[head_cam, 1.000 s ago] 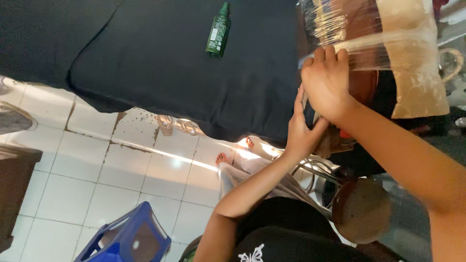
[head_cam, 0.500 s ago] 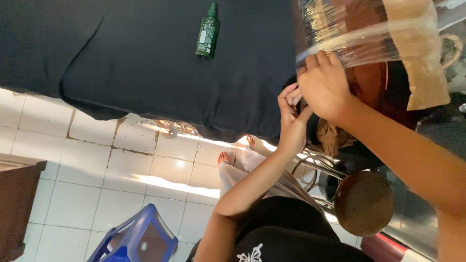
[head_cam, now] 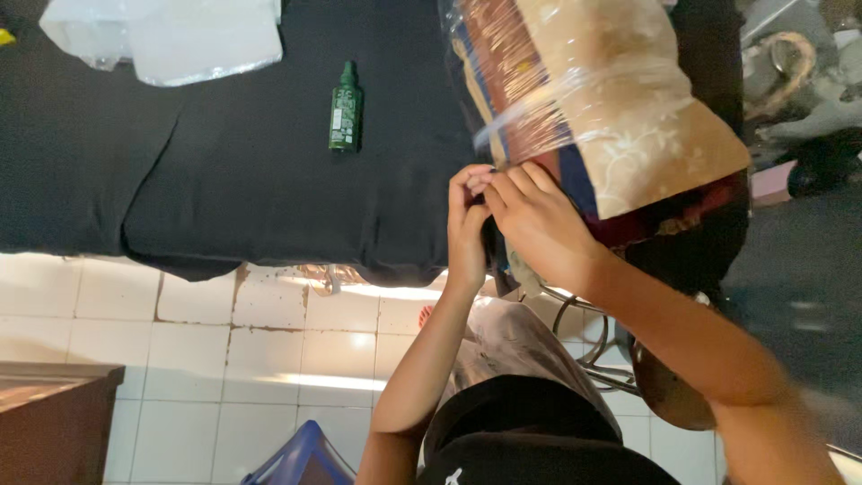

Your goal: The person wraps a stack of folded clothes in a clear plastic bag, folds the edges, and secures the bundle with a rubber band. The person then places a small green bottle inside the bag and adjusts the bundle.

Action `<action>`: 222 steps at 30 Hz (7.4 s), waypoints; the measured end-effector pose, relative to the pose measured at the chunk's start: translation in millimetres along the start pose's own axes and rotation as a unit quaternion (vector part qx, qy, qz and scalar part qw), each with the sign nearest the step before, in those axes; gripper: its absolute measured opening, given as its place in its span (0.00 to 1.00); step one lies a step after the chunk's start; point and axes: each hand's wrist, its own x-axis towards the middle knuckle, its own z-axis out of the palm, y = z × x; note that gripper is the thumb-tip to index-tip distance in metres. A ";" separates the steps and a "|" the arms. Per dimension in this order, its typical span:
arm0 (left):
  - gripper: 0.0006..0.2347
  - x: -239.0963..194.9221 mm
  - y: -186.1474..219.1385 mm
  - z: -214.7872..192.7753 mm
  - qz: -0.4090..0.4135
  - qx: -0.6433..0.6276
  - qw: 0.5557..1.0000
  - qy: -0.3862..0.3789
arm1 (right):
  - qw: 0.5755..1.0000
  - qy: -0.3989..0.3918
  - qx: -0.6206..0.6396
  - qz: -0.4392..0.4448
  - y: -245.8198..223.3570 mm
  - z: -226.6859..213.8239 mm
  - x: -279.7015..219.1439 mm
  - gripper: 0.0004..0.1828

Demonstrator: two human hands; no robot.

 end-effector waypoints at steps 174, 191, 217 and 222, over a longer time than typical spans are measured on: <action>0.10 7.4 83.0 124.1 0.250 0.804 0.537 0.055 | 0.789 0.285 0.508 0.193 124.1 75.2 -50.3 0.08; 0.10 7.5 96.2 112.5 0.258 0.755 0.602 0.012 | 0.859 0.249 0.439 0.086 121.6 61.9 -48.7 0.12; 0.27 12.5 73.7 121.7 0.330 0.795 0.439 -0.257 | 0.768 0.227 0.573 0.172 126.7 102.4 -91.2 0.10; 0.27 9.2 76.8 115.7 0.331 0.807 0.426 -0.241 | 0.821 0.249 0.489 0.160 124.0 94.5 -82.3 0.13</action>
